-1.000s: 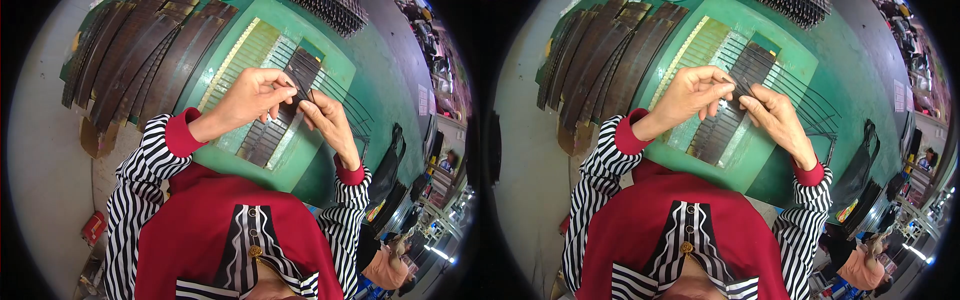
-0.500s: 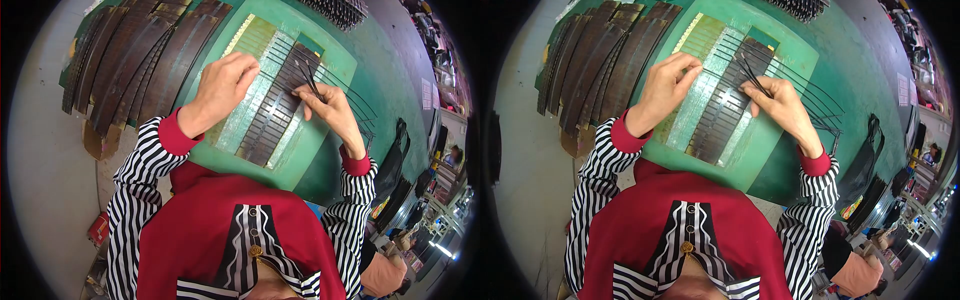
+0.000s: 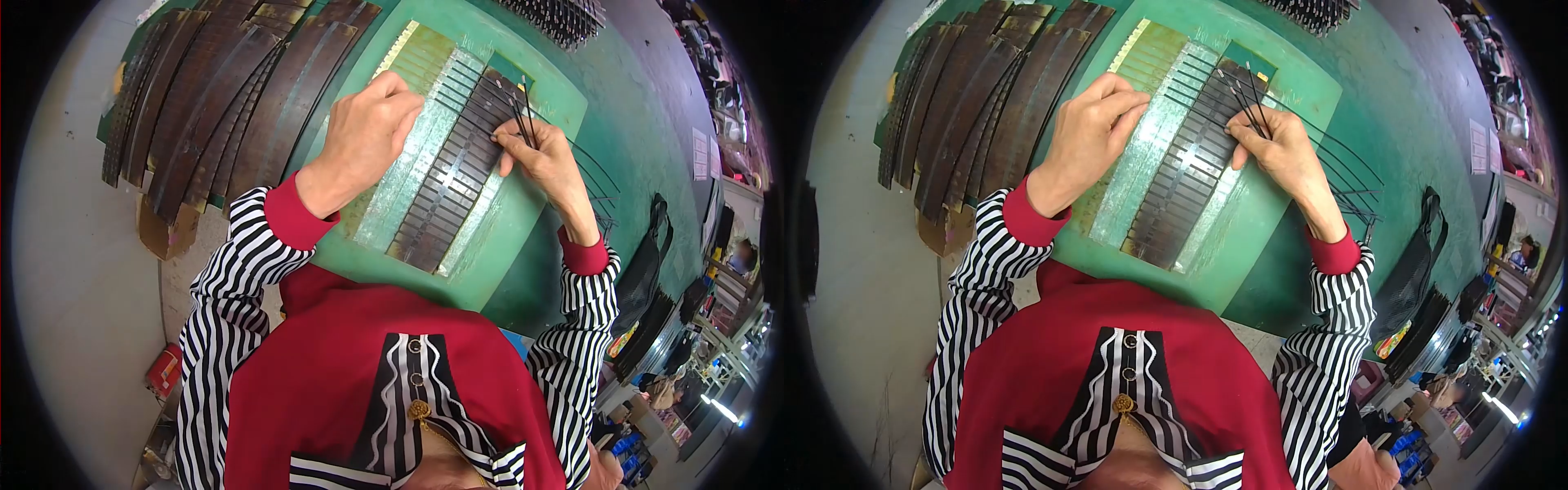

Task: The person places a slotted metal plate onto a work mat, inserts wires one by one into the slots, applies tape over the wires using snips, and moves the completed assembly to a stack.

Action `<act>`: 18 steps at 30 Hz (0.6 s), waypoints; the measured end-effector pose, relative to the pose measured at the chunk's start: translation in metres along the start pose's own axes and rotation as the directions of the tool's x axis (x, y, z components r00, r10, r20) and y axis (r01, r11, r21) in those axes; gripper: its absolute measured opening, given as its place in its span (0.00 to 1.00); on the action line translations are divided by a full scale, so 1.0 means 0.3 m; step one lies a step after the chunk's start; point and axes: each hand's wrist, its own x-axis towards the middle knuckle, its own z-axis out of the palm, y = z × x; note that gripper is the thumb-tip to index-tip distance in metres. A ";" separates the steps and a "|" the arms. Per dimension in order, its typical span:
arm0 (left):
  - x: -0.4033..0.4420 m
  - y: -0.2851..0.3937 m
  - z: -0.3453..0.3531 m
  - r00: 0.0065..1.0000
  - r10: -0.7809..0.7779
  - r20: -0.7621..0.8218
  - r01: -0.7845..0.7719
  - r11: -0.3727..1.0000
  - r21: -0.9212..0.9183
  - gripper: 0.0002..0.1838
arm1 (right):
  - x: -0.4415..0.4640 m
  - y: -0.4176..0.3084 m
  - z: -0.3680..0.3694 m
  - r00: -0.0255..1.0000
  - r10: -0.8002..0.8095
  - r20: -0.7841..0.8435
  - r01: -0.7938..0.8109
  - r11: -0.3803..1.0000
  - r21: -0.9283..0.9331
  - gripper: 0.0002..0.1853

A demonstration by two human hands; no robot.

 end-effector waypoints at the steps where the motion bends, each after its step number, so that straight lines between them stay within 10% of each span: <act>1: 0.001 0.000 0.001 1.000 0.002 0.002 -0.002 1.000 -0.001 0.02 | -0.002 0.001 -0.002 1.000 0.002 -0.001 -0.002 1.000 -0.001 0.08; 18: -0.005 0.021 0.058 0.924 0.325 0.202 -0.380 0.838 0.390 0.17 | -0.032 -0.001 -0.040 0.985 0.166 -0.041 -0.170 0.976 -0.137 0.09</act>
